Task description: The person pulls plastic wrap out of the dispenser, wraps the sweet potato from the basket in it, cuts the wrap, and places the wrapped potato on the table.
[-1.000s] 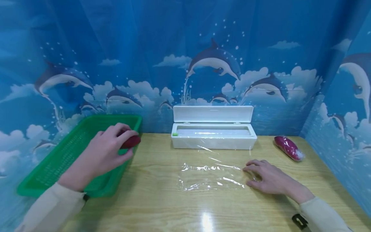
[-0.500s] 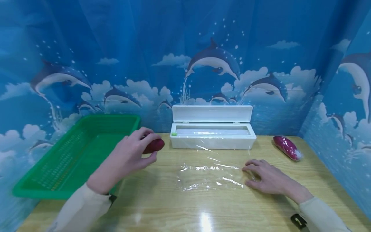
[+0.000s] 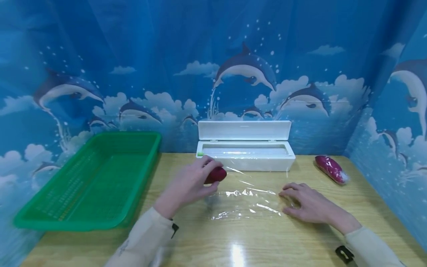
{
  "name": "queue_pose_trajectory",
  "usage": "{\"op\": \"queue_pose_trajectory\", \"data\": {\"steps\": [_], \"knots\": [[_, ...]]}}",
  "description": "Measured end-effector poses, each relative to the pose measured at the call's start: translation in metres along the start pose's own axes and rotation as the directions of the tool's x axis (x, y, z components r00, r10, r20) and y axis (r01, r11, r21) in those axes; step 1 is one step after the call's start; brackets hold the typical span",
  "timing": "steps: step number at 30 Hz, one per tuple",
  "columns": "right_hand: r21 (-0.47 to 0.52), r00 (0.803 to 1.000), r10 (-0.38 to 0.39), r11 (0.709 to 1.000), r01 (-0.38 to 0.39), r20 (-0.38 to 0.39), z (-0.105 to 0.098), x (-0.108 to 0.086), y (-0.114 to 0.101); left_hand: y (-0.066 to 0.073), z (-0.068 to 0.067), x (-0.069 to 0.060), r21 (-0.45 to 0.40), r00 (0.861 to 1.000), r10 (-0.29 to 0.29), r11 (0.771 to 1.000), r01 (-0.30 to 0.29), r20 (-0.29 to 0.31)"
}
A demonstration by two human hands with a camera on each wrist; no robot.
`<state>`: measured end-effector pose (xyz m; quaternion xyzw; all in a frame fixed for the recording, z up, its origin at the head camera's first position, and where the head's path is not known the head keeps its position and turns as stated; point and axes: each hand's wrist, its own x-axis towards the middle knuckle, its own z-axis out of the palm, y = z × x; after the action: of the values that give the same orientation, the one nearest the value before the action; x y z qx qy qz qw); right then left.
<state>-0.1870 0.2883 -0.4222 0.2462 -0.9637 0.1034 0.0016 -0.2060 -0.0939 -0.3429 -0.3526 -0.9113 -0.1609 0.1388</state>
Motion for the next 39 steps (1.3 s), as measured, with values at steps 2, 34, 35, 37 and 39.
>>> {"op": "queue_pose_trajectory", "data": {"steps": [2, 34, 35, 37, 39], "knots": [[-0.001, 1.0, 0.009, 1.0, -0.009, 0.003, 0.0, 0.0, 0.0, 0.005, 0.009, 0.006, -0.022, 1.0, -0.002, 1.0, 0.003, 0.025], [0.066, 1.0, -0.01, 0.998, 0.012, -0.019, -0.002, -0.001, 0.005, 0.041, 0.1, 0.066, 0.01, 0.957, 0.04, 0.999, -0.045, 0.287], [0.08, 1.0, -0.01, 0.997, 0.012, -0.029, -0.003, -0.001, 0.006, 0.041, 0.1, 0.066, 0.01, 0.954, 0.031, 0.999, -0.036, 0.297], [0.104, 0.998, 0.0, 0.995, 0.006, -0.055, -0.004, -0.003, 0.008, 0.041, 0.099, 0.066, 0.01, 0.949, 0.015, 1.0, -0.019, 0.315], [0.112, 0.996, 0.005, 0.994, 0.005, -0.084, -0.006, -0.004, 0.009, 0.041, 0.097, 0.066, 0.006, 0.945, -0.002, 1.0, 0.0, 0.328]]}}
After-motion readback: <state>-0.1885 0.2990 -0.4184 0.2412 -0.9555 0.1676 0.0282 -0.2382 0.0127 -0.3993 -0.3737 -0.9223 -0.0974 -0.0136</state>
